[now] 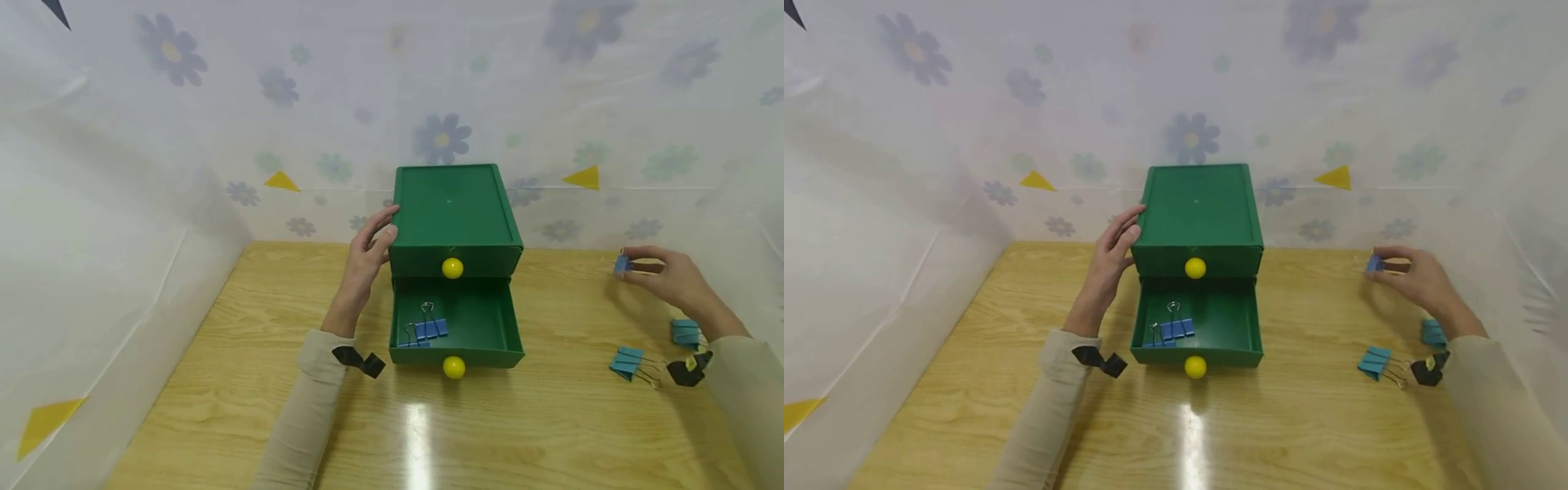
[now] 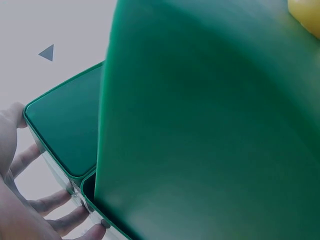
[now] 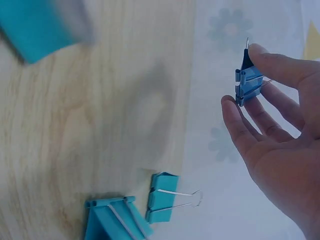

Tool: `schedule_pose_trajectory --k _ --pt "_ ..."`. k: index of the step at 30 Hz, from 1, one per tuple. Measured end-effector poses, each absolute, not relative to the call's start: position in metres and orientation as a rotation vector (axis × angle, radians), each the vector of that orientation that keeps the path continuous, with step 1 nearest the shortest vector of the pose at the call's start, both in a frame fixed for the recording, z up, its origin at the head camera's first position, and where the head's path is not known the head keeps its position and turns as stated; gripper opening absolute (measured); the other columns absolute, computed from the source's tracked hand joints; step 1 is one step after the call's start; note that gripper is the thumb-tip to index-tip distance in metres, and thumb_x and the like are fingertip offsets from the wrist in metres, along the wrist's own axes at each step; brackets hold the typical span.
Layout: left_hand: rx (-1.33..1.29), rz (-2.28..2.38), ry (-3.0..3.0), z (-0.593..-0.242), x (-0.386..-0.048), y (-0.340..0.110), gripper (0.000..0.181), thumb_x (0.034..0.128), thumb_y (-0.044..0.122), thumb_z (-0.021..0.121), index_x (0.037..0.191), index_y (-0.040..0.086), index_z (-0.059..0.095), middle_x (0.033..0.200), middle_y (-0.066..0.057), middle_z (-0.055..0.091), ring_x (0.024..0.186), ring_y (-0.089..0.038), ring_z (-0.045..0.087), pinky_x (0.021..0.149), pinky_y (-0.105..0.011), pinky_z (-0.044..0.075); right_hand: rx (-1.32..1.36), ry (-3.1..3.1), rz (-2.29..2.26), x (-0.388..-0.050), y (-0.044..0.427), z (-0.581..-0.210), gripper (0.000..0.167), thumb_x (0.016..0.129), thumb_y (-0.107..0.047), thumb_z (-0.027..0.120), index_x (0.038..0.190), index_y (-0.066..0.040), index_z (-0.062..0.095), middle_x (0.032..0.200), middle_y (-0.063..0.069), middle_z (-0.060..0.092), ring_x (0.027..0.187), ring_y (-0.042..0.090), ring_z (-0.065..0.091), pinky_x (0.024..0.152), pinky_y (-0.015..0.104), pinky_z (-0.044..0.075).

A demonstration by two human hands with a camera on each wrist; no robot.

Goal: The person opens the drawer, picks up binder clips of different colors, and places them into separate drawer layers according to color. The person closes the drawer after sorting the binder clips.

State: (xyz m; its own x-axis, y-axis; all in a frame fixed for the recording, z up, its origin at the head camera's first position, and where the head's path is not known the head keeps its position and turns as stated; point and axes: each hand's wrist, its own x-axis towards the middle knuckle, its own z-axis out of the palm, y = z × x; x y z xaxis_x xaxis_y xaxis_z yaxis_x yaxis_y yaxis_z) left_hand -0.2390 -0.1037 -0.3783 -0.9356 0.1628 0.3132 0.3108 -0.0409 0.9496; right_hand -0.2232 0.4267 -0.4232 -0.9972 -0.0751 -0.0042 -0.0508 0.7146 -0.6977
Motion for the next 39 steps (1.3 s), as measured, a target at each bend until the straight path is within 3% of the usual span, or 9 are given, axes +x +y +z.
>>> schedule_pose_trajectory --k 5,8,18,26,30,39 --pt "-0.517 -2.137 -2.096 -0.380 -0.239 -0.103 0.043 0.1063 0.035 0.055 0.149 0.030 0.055 0.154 0.002 0.045 0.139 -0.019 0.046 0.104 -0.055 0.047 -0.134 2.889 -1.240 -0.214 0.420 -0.410 0.059 0.098 -0.029 0.072 0.149 -0.009 0.050 0.131 -0.006 0.051 0.097 -0.021 0.048 0.070 0.011 0.049" --pt "-0.517 -2.138 -2.099 -0.381 -0.240 -0.103 0.043 0.1061 0.036 0.055 0.149 0.030 0.056 0.154 0.003 0.045 0.139 -0.019 0.046 0.104 -0.054 0.047 -0.152 2.898 -1.269 -0.208 0.415 -0.401 0.056 0.099 -0.027 0.072 0.148 -0.011 0.051 0.126 -0.017 0.049 0.099 -0.019 0.051 0.071 0.010 0.048" --pt "-0.555 -2.173 -2.090 -0.376 -0.241 -0.107 0.046 0.1055 0.034 0.056 0.150 0.025 0.054 0.155 -0.002 0.043 0.139 -0.025 0.045 0.104 -0.059 0.045 -0.170 2.951 -1.232 -0.195 0.394 -0.380 0.057 0.098 -0.030 0.072 0.147 -0.009 0.050 0.128 -0.002 0.052 0.102 -0.014 0.050 0.071 0.007 0.045" --pt "-0.598 -2.176 -2.110 -0.373 -0.243 -0.111 0.044 0.1062 0.027 0.057 0.150 0.021 0.054 0.154 -0.003 0.045 0.140 -0.024 0.044 0.107 -0.054 0.044 -0.251 2.976 -1.403 -0.185 0.368 -0.373 0.053 0.097 -0.019 0.073 0.146 -0.013 0.054 0.126 -0.011 0.053 0.101 -0.010 0.057 0.072 0.009 0.049" --pt "-0.608 -2.178 -2.121 -0.372 -0.243 -0.112 0.045 0.1067 0.026 0.056 0.151 0.020 0.053 0.155 -0.005 0.043 0.141 -0.026 0.043 0.108 -0.056 0.043 -0.288 2.954 -1.485 -0.181 0.356 -0.374 0.052 0.096 -0.014 0.074 0.145 -0.017 0.056 0.129 -0.008 0.051 0.099 -0.007 0.062 0.072 0.012 0.052" --pt "-0.594 -2.173 -2.132 -0.373 -0.243 -0.112 0.045 0.1068 0.028 0.056 0.151 0.022 0.053 0.156 -0.003 0.043 0.142 -0.024 0.043 0.109 -0.057 0.042 -0.202 2.859 -1.648 -0.172 0.337 -0.387 0.045 0.095 -0.010 0.075 0.137 -0.012 0.057 0.130 -0.007 0.050 0.094 -0.004 0.066 0.073 0.014 0.053"
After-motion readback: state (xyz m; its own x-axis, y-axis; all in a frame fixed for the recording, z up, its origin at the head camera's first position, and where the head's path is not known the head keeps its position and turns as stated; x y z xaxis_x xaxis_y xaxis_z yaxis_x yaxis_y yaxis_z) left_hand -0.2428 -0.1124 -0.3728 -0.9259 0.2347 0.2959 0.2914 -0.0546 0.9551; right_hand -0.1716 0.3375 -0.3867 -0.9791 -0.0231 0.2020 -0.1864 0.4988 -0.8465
